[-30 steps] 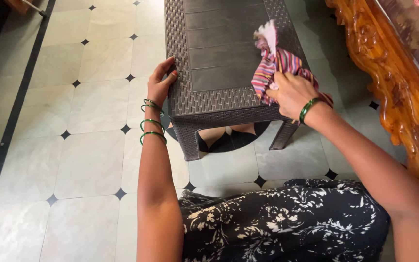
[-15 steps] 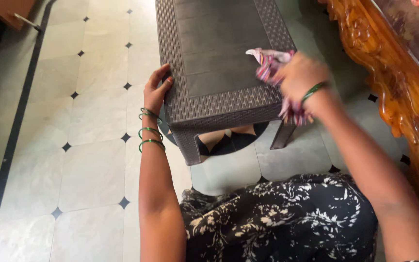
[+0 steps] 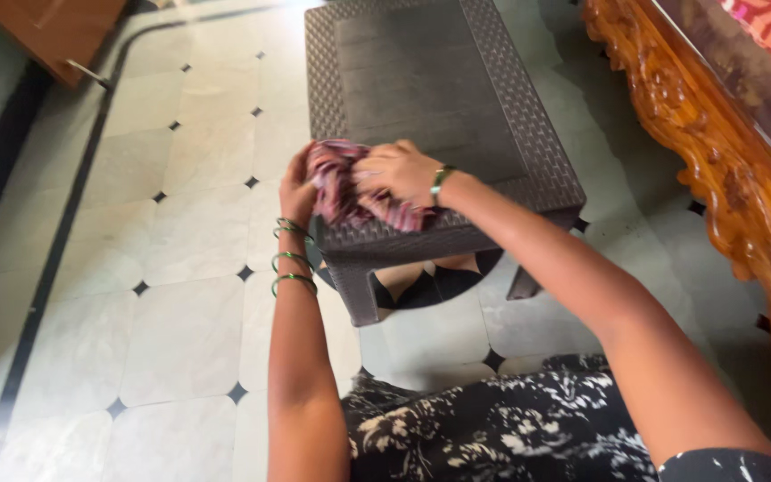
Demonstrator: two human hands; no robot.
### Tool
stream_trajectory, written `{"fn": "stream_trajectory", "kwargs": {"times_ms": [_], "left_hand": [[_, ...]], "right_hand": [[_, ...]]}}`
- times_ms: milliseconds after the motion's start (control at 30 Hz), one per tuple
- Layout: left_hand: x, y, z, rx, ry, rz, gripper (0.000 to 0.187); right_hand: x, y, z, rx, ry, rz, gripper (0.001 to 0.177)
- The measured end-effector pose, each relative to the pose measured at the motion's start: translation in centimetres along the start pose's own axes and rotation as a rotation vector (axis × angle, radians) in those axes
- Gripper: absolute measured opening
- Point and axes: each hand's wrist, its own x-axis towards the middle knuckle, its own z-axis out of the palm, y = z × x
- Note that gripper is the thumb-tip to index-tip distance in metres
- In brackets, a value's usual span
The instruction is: The person wipes the surface of a dark wicker table with a striped cloth. After cleaning, the person places a green patterned cloth on top of the table and smooths it out.
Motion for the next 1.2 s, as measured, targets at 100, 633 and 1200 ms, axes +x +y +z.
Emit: {"fn": "stream_trajectory", "kwargs": {"times_ms": [100,633,1200], "left_hand": [[0.1,0.0,0.7,0.039,0.035,0.004,0.055],[2.3,-5.6,-1.3,0.447,0.149,0.104,0.053],[0.3,-0.2,1.6,-0.017,0.124,-0.488,0.071]], "right_hand": [[-6.5,6.0,-1.7,-0.014,-0.014,0.417,0.017],[-0.1,-8.4,2.0,0.02,-0.045,0.202,0.038],[-13.4,-0.4,-13.1,-0.335,-0.422,1.232,0.021]]}}
